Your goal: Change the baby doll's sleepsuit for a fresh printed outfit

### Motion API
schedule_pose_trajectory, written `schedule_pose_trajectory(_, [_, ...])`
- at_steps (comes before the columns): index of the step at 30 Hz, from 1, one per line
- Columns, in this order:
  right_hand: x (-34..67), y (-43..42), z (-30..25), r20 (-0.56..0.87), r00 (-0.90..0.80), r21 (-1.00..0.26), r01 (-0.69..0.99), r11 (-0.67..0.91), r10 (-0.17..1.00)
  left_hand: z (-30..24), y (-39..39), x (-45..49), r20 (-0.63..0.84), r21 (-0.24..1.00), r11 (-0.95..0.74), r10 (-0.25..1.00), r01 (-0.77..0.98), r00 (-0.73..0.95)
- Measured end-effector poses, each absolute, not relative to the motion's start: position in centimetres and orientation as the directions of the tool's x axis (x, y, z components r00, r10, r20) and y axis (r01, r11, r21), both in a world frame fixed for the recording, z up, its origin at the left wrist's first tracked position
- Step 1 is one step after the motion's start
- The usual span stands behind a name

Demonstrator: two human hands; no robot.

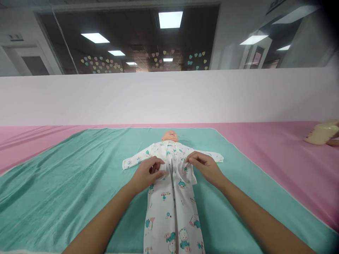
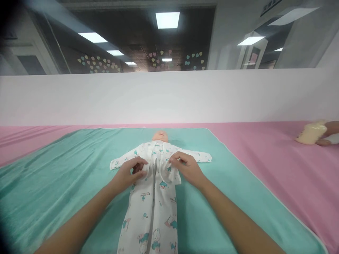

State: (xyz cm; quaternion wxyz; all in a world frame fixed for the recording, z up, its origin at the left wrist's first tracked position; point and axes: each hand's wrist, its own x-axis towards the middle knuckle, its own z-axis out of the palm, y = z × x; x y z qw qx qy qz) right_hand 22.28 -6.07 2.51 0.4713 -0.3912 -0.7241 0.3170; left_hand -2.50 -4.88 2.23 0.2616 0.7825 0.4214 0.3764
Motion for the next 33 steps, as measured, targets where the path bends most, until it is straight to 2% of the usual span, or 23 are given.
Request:
schedule_pose_trajectory(2, [22.2,-5.4,1.9,0.466,-0.123,-0.796,0.375,0.476,0.876,2.1,-5.6,-1.3,0.368,0.675,-0.453,0.891,0.582,0.266])
schedule_pose_trajectory(4, [21.8,-4.4,1.5,0.457,-0.097,-0.752,0.489,0.442,0.884,2.0,-6.2,-0.2,0.364,0.632,-0.357,0.92,0.688,0.143])
schedule_pose_trajectory(8, [20.1,-1.2,1.7,0.377,-0.061,-0.626,0.719,0.302,0.924,2.4,-6.3,1.2,0.381,0.475,-0.292,0.919,0.83,0.105])
schedule_pose_trajectory(10, [19.1,0.8,2.3,0.293,-0.018,-0.568,0.801,0.189,0.956,3.0,-6.0,1.6,0.37,0.483,-0.283,0.924,0.829,0.1])
schedule_pose_trajectory(12, [18.3,2.7,3.0,0.207,-0.003,-0.533,0.838,0.116,0.978,3.7,-5.9,2.2,0.347,0.555,-0.273,0.934,0.786,0.079])
schedule_pose_trajectory(15, [17.7,4.8,3.5,0.173,-0.008,-0.538,0.837,0.101,0.985,4.2,-6.2,3.4,0.325,0.594,-0.33,0.933,0.734,0.157])
schedule_pose_trajectory(19, [17.8,5.8,3.1,0.232,-0.013,-0.569,0.809,0.147,0.973,3.8,-6.7,4.4,0.292,0.464,-0.448,0.892,0.764,0.346])
schedule_pose_trajectory(25, [16.4,6.1,2.7,0.416,0.04,-0.641,0.722,0.262,0.909,4.0,-6.6,3.6,0.199,0.494,-0.473,0.879,0.73,0.434])
schedule_pose_trajectory(28, [15.1,6.3,2.3,0.446,0.033,-0.655,0.693,0.302,0.894,4.0,-7.1,3.5,0.247,0.477,-0.514,0.857,0.713,0.452])
schedule_pose_trajectory(30, [14.8,6.4,1.8,0.445,0.032,-0.663,0.683,0.305,0.895,4.0,-7.2,3.3,0.259,0.519,-0.541,0.837,0.662,0.482])
schedule_pose_trajectory(33, [14.9,6.5,1.1,0.453,0.048,-0.68,0.664,0.311,0.89,4.4,-5.5,2.5,0.254,0.703,-0.451,0.881,0.55,0.399])
